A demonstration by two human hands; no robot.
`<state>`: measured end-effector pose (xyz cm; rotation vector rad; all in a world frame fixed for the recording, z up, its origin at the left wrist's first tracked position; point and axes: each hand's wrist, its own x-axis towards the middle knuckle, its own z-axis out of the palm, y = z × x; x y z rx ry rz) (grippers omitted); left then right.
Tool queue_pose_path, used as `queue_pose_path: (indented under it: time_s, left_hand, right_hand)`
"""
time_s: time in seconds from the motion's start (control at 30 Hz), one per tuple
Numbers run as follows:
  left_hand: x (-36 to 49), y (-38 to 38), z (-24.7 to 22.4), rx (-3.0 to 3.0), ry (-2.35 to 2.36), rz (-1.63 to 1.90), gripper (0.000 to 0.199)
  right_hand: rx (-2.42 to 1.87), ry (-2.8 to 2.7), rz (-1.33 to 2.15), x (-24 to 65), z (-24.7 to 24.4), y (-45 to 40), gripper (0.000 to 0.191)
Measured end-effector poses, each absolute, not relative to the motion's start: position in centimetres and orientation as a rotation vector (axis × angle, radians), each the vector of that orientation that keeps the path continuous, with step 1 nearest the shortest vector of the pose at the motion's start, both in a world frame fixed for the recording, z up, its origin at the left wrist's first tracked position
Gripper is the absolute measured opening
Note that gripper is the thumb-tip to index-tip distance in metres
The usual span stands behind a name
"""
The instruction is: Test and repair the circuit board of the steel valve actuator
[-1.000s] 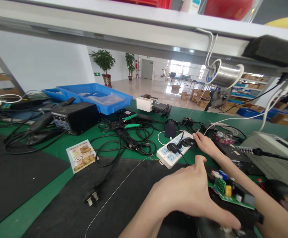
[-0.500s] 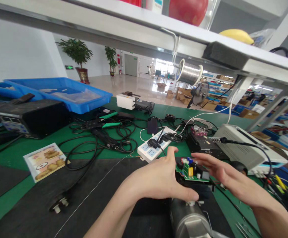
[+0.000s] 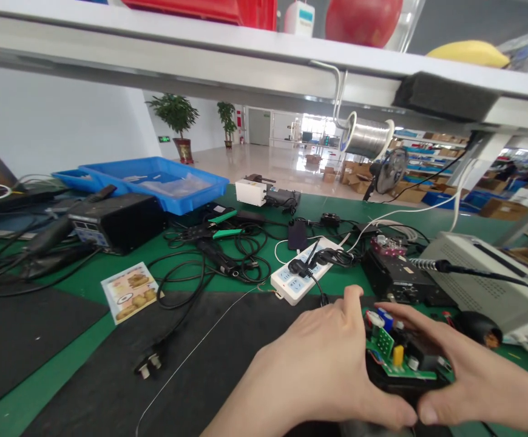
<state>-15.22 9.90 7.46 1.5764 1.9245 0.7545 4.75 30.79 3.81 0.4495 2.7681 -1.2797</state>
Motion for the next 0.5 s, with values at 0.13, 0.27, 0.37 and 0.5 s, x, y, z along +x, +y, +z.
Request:
queue_pose_path:
  time_s: [0.13, 0.27, 0.37, 0.5]
  left_hand:
    - [-15.5, 9.8, 7.9, 1.617, 1.919, 0.714, 0.084]
    - [-15.6, 9.8, 7.7, 1.657, 1.902, 0.713, 0.086]
    - [-15.6, 9.7, 7.6, 1.687, 1.868, 0.723, 0.09]
    - [-15.1, 9.1, 7.7, 1.773, 1.831, 0.637, 0.075]
  right_hand:
    - [0.402, 2.802, -1.263, 4.2, 4.2, 30.0, 0.12]
    - [0.319, 2.816, -1.26, 3.5, 5.5, 29.3, 0.125]
    - [0.287, 2.794, -1.188, 4.0, 6.2, 29.4, 0.131]
    - [0.304, 2.693, -1.181, 6.2, 6.5, 30.7, 0.137]
